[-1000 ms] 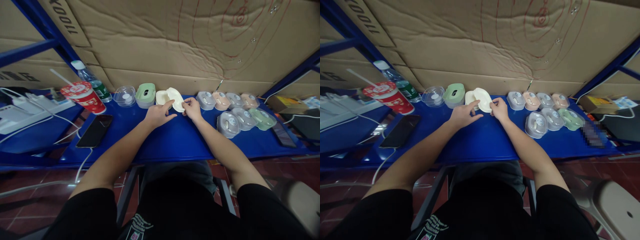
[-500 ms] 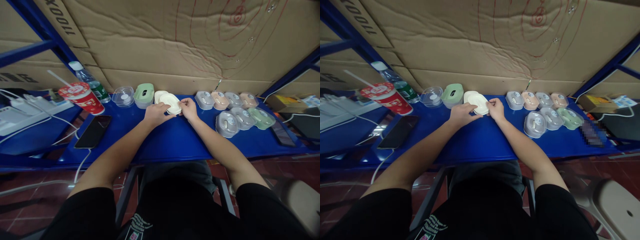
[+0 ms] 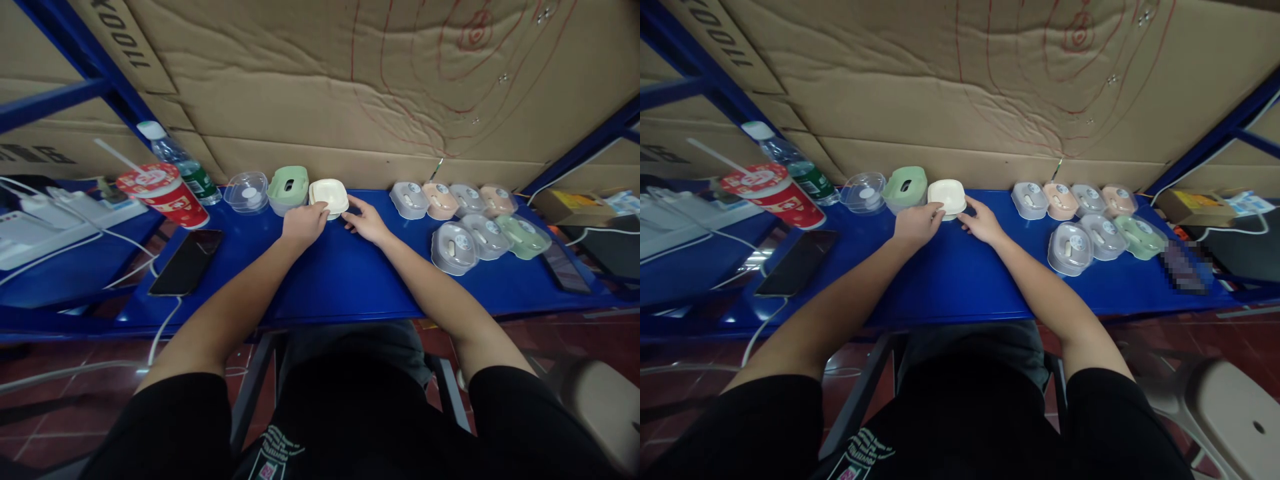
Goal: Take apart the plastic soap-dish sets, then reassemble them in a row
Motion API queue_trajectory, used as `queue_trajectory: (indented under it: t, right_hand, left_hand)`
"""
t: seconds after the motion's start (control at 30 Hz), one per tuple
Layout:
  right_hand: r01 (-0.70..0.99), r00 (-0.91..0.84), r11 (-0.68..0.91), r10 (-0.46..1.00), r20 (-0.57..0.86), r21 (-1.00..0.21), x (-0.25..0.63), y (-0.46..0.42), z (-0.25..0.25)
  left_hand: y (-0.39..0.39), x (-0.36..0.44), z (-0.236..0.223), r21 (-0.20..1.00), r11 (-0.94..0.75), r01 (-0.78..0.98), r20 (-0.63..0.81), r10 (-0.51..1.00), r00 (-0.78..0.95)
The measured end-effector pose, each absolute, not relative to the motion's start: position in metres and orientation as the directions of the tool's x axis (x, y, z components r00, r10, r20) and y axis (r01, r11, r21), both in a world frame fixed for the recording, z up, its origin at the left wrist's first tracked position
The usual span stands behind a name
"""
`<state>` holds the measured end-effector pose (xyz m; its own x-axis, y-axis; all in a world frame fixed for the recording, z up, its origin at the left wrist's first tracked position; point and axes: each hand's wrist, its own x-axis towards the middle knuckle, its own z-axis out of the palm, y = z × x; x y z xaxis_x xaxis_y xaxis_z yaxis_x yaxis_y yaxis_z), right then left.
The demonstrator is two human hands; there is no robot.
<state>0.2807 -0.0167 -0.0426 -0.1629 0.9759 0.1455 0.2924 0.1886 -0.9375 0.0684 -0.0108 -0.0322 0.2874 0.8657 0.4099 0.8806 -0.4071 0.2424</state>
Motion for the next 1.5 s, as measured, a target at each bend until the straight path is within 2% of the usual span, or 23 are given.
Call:
queue_trajectory:
  t: [0.1,0.2,0.43,0.53,0.6,0.67,0.73,0.83,0.93,1.0,1.07,1.23,1.3,1.37,1.5]
  right_hand:
    - [0.372,-0.163,0.197,0.976,0.144,-0.907,0.281,-0.012,-0.044]
    - [0.362,-0.178,0.186,0.976,0.128,-0.914,0.281,-0.011,-0.045]
    - [0.348,-0.218,0.198,0.968,0.127,-0.916,0.282,-0.013,-0.047]
    - [0.412,-0.217,0.255,0.96,0.178,-0.875,0.283,-0.014,-0.047]
    - [0.523,-0.195,0.333,0.943,0.27,-0.785,0.288,-0.017,-0.044]
    - [0.669,-0.185,0.406,0.902,0.39,-0.623,0.298,-0.02,-0.037]
    - [0.806,-0.171,0.395,0.869,0.465,-0.441,0.312,-0.023,-0.028]
    - [0.948,-0.038,0.178,0.887,0.461,-0.265,0.338,-0.026,-0.017]
    - [0.98,0.131,-0.062,0.915,0.382,-0.186,0.359,-0.024,-0.016]
    - [0.975,0.194,-0.147,0.929,0.315,-0.166,0.366,-0.023,-0.019]
    - [0.976,0.193,-0.155,0.939,0.285,-0.153,0.365,-0.023,-0.021]
    - [0.992,0.07,-0.022,0.915,0.397,-0.125,0.345,-0.032,-0.016]
    - [0.993,0.062,-0.013,0.902,0.427,-0.116,0.34,-0.036,-0.012]
    - [0.99,0.092,-0.038,0.907,0.41,-0.139,0.34,-0.038,-0.01]
    - [0.963,0.126,-0.05,0.951,0.283,-0.264,0.344,-0.036,-0.01]
  left_hand:
    - [-0.013,0.071,-0.025,0.214,-0.318,0.924,0.317,0.917,0.242]
    - [-0.016,0.071,-0.018,0.196,-0.251,0.948,0.258,0.946,0.197]
    - [-0.015,0.067,-0.019,0.199,-0.244,0.949,0.25,0.949,0.192]
    - [-0.015,0.067,-0.02,0.204,-0.24,0.949,0.255,0.949,0.186]
    - [-0.015,0.067,-0.02,0.224,-0.244,0.944,0.264,0.947,0.182]
    - [-0.016,0.066,-0.019,0.264,-0.258,0.929,0.274,0.944,0.184]
    - [-0.017,0.065,-0.019,0.318,-0.266,0.91,0.279,0.944,0.179]
    - [-0.017,0.059,-0.018,0.393,-0.249,0.885,0.266,0.952,0.15]
    - [-0.015,0.053,-0.016,0.434,-0.212,0.876,0.252,0.962,0.108]
    - [-0.014,0.05,-0.015,0.448,-0.187,0.874,0.24,0.967,0.084]
    - [-0.013,0.048,-0.014,0.461,-0.166,0.872,0.222,0.973,0.068]
    - [-0.013,0.047,-0.013,0.501,-0.16,0.851,0.212,0.975,0.058]
    - [-0.012,0.046,-0.013,0.511,-0.165,0.844,0.215,0.975,0.061]
    - [-0.011,0.046,-0.014,0.52,-0.175,0.836,0.222,0.973,0.066]
    - [-0.011,0.046,-0.016,0.535,-0.248,0.807,0.268,0.956,0.116]
